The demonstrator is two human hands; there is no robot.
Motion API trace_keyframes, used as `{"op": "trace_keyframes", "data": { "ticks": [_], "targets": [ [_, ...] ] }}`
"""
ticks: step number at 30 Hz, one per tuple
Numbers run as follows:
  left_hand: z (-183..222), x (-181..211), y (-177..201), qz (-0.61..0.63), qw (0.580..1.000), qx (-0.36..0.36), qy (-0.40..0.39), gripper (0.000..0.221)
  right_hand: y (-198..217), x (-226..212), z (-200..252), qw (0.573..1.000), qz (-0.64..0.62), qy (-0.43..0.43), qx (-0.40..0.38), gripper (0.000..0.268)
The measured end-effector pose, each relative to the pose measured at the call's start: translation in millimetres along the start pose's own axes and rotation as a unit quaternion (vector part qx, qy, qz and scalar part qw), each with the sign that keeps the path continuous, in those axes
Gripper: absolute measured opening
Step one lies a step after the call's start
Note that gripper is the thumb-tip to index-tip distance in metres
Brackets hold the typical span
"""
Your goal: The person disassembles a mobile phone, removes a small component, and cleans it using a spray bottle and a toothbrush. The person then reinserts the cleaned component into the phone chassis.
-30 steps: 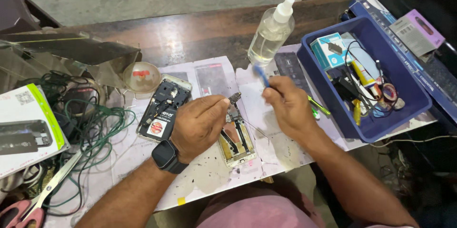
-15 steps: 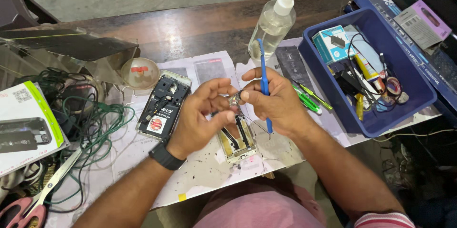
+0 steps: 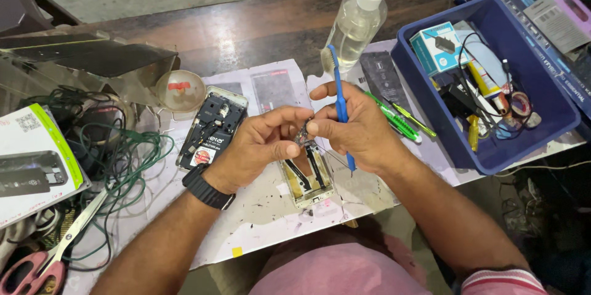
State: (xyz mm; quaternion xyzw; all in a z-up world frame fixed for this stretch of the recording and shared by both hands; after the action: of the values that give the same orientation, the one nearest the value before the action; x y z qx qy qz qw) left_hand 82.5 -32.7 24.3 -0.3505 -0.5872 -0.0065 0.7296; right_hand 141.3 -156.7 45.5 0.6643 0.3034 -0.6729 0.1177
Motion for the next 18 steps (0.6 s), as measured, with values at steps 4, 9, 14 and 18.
{"op": "trace_keyframes", "data": {
  "ticks": [4, 9, 14, 18],
  "targets": [
    [0, -2, 1, 0.014, 1.0, -0.023, 0.004, 0.058, -2, 3, 0, 1.0, 0.016, 0.006, -0.006, 0.044],
    [0, -2, 12, 0.04, 0.999, -0.015, -0.027, 0.059, 5, -21, 14, 0.985, 0.135, 0.108, -0.014, 0.038],
    [2, -2, 19, 0.086, 0.996, -0.025, -0.013, 0.059, -27, -52, 48, 0.767, 0.524, 0.333, -0.159, 0.044],
    [-1, -4, 20, 0.04, 0.999, -0.003, -0.015, 0.059, -27, -43, 49, 0.711, 0.603, 0.32, -0.167, 0.034]
  ]
}}
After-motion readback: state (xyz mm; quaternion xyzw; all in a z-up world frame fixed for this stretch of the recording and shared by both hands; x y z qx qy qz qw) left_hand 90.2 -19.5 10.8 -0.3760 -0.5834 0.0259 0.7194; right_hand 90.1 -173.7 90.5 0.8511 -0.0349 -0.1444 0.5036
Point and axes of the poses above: each hand's wrist, its own z-axis away from the middle knuckle, its own y-axis out of the back of the hand, x = y × z, the point moved 9 cm from there along -z, towards the middle knuckle, and after that the axes turned 13 degrees about y, right-handed, at the moved point
